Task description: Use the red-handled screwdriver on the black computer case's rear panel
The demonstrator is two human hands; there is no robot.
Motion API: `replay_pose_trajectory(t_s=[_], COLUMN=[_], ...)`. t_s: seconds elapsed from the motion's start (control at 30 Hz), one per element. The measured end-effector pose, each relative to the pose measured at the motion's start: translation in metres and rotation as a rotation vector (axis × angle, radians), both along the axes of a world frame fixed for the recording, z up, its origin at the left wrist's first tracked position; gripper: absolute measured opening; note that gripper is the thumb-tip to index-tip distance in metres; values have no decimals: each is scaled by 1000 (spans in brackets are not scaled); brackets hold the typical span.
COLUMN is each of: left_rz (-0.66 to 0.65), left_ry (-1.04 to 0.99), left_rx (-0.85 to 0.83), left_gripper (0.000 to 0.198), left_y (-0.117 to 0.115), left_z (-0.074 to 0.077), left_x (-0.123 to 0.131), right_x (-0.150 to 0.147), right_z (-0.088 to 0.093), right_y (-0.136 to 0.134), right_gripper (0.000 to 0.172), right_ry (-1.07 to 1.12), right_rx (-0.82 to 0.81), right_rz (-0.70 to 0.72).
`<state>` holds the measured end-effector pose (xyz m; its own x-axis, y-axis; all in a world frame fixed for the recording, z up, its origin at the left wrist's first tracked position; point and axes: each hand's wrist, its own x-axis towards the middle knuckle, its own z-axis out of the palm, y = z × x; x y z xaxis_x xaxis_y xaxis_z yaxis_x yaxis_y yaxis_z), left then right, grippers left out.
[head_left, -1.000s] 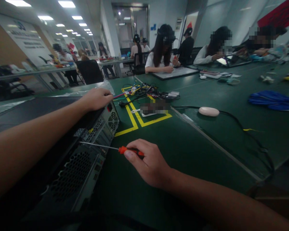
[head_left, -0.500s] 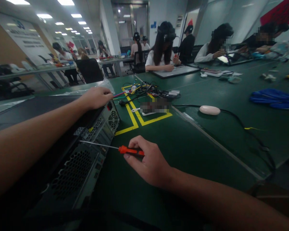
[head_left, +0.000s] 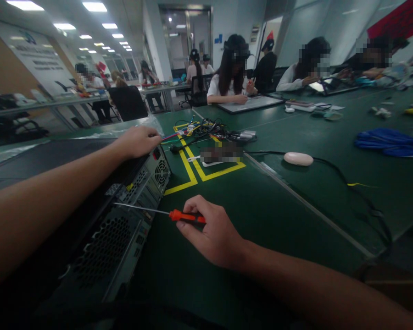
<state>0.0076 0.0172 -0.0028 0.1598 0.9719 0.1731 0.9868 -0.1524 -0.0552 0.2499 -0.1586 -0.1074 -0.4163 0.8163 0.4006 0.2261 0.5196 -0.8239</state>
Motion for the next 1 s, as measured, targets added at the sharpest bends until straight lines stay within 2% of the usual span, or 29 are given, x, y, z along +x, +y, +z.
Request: replay_pose_trajectory(t_s=[0.3, 0.8, 1.0], left_rz=[-3, 14, -47], left_ry=[-7, 17, 15], left_rx=[4, -2, -74], left_gripper=[61, 58, 57], left_y=[-2, -4, -10], left_z=[1, 2, 9], left_x=[1, 3, 6], right_x=[0, 1, 1], right_z=[1, 2, 2], right_y=[-1, -1, -1], right_gripper=[14, 14, 12], right_ry=[-14, -13, 0], right_rx=[-1, -13, 0], right_rz=[-10, -23, -30])
